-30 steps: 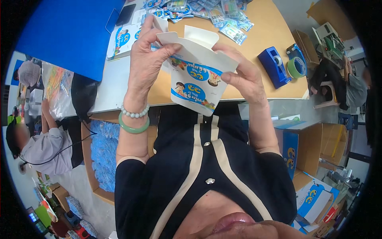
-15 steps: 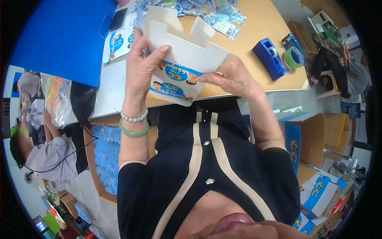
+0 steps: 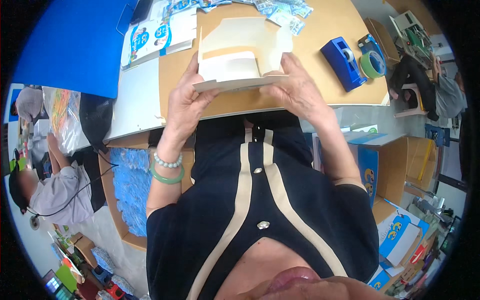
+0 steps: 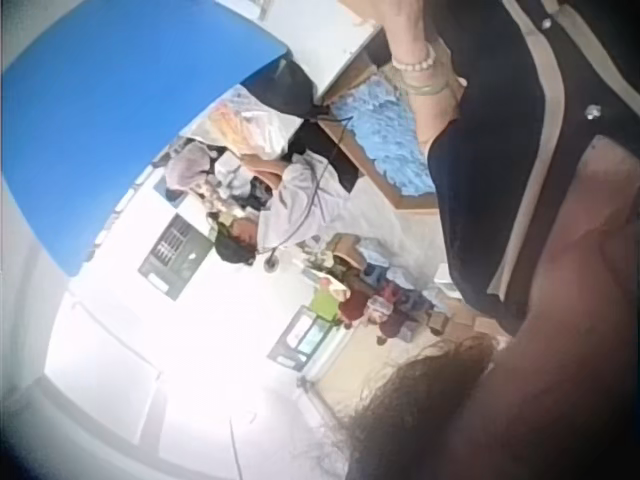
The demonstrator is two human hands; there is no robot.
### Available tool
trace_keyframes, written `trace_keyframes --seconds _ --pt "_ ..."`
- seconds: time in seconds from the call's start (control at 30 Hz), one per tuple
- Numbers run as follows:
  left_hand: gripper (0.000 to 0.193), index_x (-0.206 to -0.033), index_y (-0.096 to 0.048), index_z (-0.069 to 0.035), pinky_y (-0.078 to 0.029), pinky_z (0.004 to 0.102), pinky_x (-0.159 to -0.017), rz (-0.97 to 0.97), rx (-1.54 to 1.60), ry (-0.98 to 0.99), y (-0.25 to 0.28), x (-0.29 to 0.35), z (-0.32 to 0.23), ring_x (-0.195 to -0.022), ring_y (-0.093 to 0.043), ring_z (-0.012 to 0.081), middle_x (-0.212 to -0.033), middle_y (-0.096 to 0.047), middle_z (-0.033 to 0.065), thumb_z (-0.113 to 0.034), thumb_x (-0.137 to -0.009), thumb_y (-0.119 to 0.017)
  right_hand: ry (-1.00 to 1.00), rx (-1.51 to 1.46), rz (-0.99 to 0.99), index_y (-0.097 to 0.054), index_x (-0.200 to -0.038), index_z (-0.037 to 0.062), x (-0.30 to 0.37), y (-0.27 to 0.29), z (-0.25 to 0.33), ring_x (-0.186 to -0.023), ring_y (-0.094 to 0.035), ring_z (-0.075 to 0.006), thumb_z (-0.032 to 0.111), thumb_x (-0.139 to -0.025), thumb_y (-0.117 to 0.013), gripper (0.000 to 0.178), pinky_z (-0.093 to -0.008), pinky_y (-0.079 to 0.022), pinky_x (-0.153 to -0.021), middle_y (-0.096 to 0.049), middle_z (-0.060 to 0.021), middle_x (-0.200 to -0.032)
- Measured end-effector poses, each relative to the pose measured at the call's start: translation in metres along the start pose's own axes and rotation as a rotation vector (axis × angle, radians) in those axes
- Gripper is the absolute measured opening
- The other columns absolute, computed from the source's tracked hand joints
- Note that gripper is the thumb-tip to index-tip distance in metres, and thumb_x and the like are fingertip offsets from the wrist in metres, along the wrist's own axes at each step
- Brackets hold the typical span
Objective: Sorting small packets and placing them into cardboard boxes at a packaging station.
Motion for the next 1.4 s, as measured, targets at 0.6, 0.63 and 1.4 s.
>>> trace_keyframes --seconds 0.6,0.63,1.4 --pt "0.033 -0.118 -0.057 -0.005 -0.038 0.0430 -0.103 -0.491 -0.499 -0.138 0.010 0.001 -0.003 -0.136 -0.033 0.0423 -0.142 -0.039 0.0284 -0.003 -0.085 -0.059 -0.210 0.150 -0.320 -0.066 -0.109 0.0028 -0.005 -0.002 0.008 -0.116 -0.049 -0.0388 0.027 -0.091 -0.060 0.031 -0.0387 -0.045 -0.093 -0.054 -0.0212 -0.123" --pt "0.036 -0.120 -0.057 -0.006 -0.039 0.0424 -0.103 -0.435 -0.449 -0.116 0.009 -0.002 0.002 -0.135 -0.035 0.0421 -0.143 -0.038 0.0278 0.000 -0.084 -0.057 -0.219 0.104 -0.187 -0.065 -0.110 0.0019 -0.006 -0.014 0.002 -0.117 -0.050 -0.0372 0.026 -0.091 -0.060 0.031 -0.0379 -0.045 -0.093 -0.054 -0.0202 -0.125" --pt "0.044 -0.126 -0.051 0.002 -0.041 0.0329 -0.102 -0.522 0.859 0.210 0.045 -0.034 0.058 -0.119 -0.053 0.0230 -0.129 -0.056 0.0110 0.006 -0.082 -0.056 -0.812 -1.161 -0.139 -0.043 -0.138 -0.0008 -0.018 -0.093 -0.071 -0.113 -0.054 -0.0186 0.006 -0.083 -0.054 0.056 -0.0300 -0.039 -0.100 -0.058 -0.0115 -0.123"
Point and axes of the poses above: each hand's wrist, its own x-axis away from the middle knuckle, its own y-axis out of the back of the hand, z = x × y, the point moved 10 cm from there along -x, towards the middle knuckle
